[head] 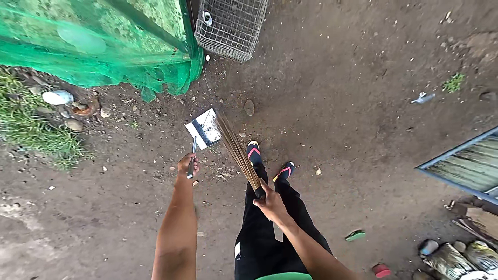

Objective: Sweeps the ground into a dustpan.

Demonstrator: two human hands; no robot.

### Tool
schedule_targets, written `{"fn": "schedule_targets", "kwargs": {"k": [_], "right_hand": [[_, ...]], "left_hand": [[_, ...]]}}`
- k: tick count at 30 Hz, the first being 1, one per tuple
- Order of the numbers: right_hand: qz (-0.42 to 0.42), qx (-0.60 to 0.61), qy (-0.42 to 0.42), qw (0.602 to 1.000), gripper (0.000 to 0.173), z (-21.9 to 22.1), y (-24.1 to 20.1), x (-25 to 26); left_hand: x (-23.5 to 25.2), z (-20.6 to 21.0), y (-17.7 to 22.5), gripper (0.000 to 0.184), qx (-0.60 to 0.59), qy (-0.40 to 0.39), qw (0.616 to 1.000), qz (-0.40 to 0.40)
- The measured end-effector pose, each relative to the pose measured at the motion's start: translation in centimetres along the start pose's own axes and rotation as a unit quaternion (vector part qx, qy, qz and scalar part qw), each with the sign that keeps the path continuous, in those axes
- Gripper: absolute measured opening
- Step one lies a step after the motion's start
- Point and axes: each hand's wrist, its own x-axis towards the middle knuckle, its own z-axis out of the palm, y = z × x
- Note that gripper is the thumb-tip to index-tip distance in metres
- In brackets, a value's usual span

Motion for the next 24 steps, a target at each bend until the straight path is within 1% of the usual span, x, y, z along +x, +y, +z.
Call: {"fn": "schedule_targets", "kwargs": {"k": [2, 4, 6, 8, 9, 11, 14, 16, 18, 19, 21, 24], "right_hand": [[0.028, -0.058, 0.029, 0.998, 0.09, 0.4, -1.0, 0.4], [0.04, -0.082, 0.031, 0.995, 0.09, 0.6, -2.9, 3.1], [0.011, -0.071, -0.008, 0.997, 0.089, 0.5, -4.2, 6.6], [-0.027, -0.051, -0.067, 0.996, 0.088, 0.1, -4.0, 8.4], [-0.035, -0.042, -0.081, 0.995, 0.089, -0.3, -3.4, 8.1], [-0.044, -0.002, -0.073, 0.996, 0.089, -0.7, -1.5, 5.3], [-0.04, 0.055, -0.024, 0.997, 0.089, -1.8, 2.6, -1.1], [-0.013, 0.094, 0.045, 0.994, 0.088, -2.7, 6.3, -4.2], [0.019, 0.127, 0.123, 0.984, 0.089, -3.4, 9.8, -5.4], [0.041, 0.146, 0.153, 0.976, 0.088, -3.8, 11.2, -5.1], [0.093, 0.209, 0.194, 0.954, 0.086, -4.8, 12.9, -2.6], [0.16, 0.34, 0.221, 0.9, 0.08, -6.1, 12.3, 3.9]], "left_hand": [[-0.4, 0.2, -0.3, 0.009, 0.013, 0.0, 1.0, -0.001], [-0.8, 0.8, -0.6, 0.011, 0.024, 0.013, 1.0, -0.003], [-0.4, 1.2, -0.6, 0.011, 0.024, 0.011, 1.0, 0.003], [0.2, 1.2, -0.7, 0.01, 0.022, -0.01, 1.0, 0.009], [0.2, 1.2, -0.7, 0.011, 0.021, -0.027, 0.999, 0.012], [-0.1, 0.3, -0.4, 0.015, 0.024, -0.049, 0.998, 0.018], [0.1, -2.5, -0.1, 0.024, 0.045, -0.052, 0.998, 0.009], [0.2, -3.8, 0.0, 0.027, 0.06, -0.044, 0.997, 0.0], [-0.5, -4.3, 0.2, 0.023, 0.074, -0.042, 0.996, -0.002], [-1.0, -4.2, 0.2, 0.022, 0.083, -0.038, 0.996, -0.001], [-1.9, -3.5, 0.3, 0.018, 0.099, -0.021, 0.995, 0.001], [-2.1, -1.4, -0.1, 0.012, 0.119, -0.007, 0.993, 0.002]]}}
